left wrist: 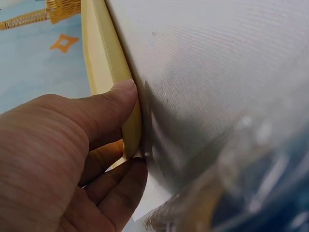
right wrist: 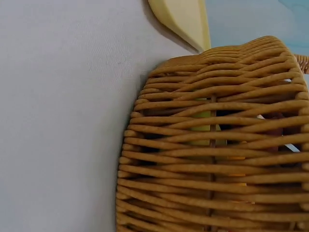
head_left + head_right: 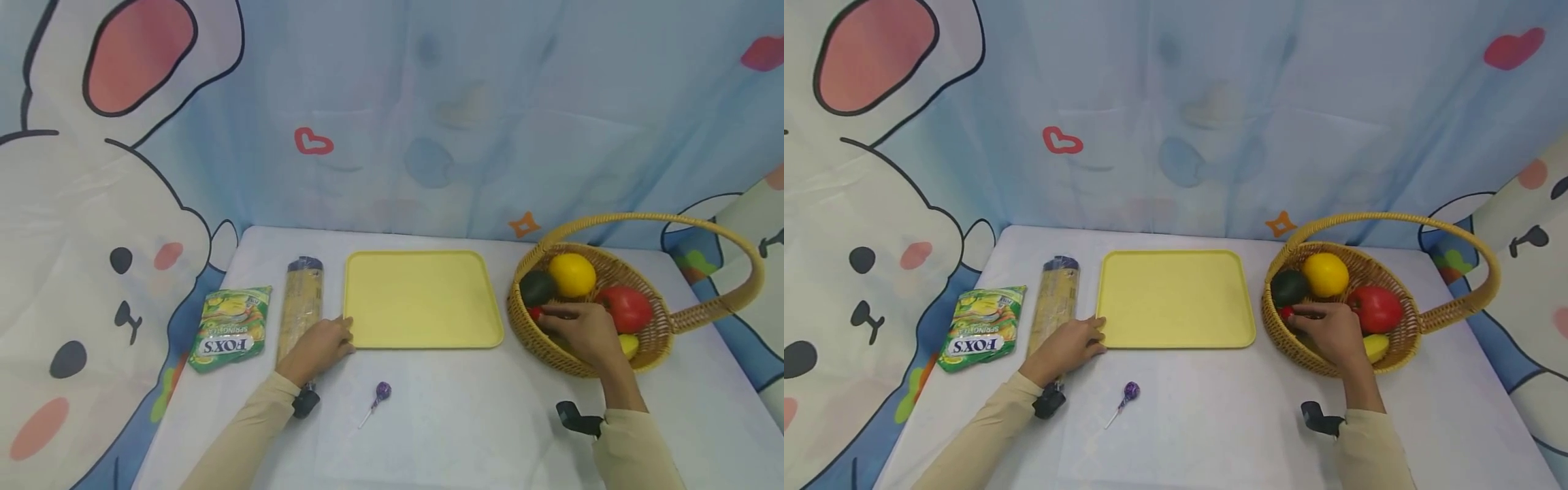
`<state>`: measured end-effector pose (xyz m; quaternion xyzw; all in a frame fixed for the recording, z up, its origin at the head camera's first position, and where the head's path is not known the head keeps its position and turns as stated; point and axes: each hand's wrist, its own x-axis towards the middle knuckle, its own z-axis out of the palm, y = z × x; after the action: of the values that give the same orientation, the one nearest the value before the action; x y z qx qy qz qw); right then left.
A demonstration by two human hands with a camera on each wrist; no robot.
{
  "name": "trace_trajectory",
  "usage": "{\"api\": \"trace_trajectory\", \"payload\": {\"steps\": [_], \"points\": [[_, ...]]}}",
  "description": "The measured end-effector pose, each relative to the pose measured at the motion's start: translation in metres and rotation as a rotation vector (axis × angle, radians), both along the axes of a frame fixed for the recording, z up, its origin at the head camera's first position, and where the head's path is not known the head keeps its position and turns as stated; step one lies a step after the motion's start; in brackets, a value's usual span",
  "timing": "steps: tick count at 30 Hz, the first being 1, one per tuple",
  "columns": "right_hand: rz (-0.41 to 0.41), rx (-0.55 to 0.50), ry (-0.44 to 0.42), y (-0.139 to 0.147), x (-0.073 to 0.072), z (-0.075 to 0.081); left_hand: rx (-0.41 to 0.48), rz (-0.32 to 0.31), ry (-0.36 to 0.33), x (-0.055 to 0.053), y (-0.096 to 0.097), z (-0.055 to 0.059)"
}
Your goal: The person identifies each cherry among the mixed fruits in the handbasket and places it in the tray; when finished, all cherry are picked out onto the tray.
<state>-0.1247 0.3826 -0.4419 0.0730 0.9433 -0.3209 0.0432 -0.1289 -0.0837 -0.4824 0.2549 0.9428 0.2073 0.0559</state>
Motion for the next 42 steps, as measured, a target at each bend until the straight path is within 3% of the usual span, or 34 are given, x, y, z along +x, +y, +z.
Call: {"api": "trace_trajectory", "payload": {"steps": [6, 10, 15, 18, 20, 23, 26, 32, 42], "points": [[-0.044, 0.046, 0.027, 0.003, 0.010, 0.007, 0.008, -0.013, 0.005, -0.001, 0.000, 0.000], [-0.112, 0.056, 0.063, 0.006, 0.019, 0.022, -0.004, -0.024, 0.001, -0.002, 0.000, 0.000], [-0.145, 0.027, 0.222, -0.011, 0.027, 0.042, 0.031, -0.033, -0.009, -0.004, -0.003, 0.004], [-0.052, -0.024, 0.402, -0.036, 0.025, 0.043, 0.046, -0.029, -0.026, -0.006, -0.005, 0.005], [0.059, -0.051, 0.519, -0.055, 0.021, 0.036, 0.048, -0.034, -0.038, -0.006, -0.006, 0.005], [0.201, -0.080, 0.594, -0.082, 0.014, 0.018, 0.056, -0.042, -0.048, -0.008, -0.007, 0.004], [0.280, -0.103, 0.544, -0.102, 0.007, -0.003, 0.066, -0.057, -0.047, -0.009, -0.007, 0.003], [0.343, -0.084, 0.412, -0.124, -0.003, -0.036, 0.072, -0.068, -0.044, -0.011, -0.008, 0.002], [0.348, -0.080, 0.358, -0.128, -0.010, -0.057, 0.078, -0.084, -0.051, -0.013, -0.011, 0.001]]}}
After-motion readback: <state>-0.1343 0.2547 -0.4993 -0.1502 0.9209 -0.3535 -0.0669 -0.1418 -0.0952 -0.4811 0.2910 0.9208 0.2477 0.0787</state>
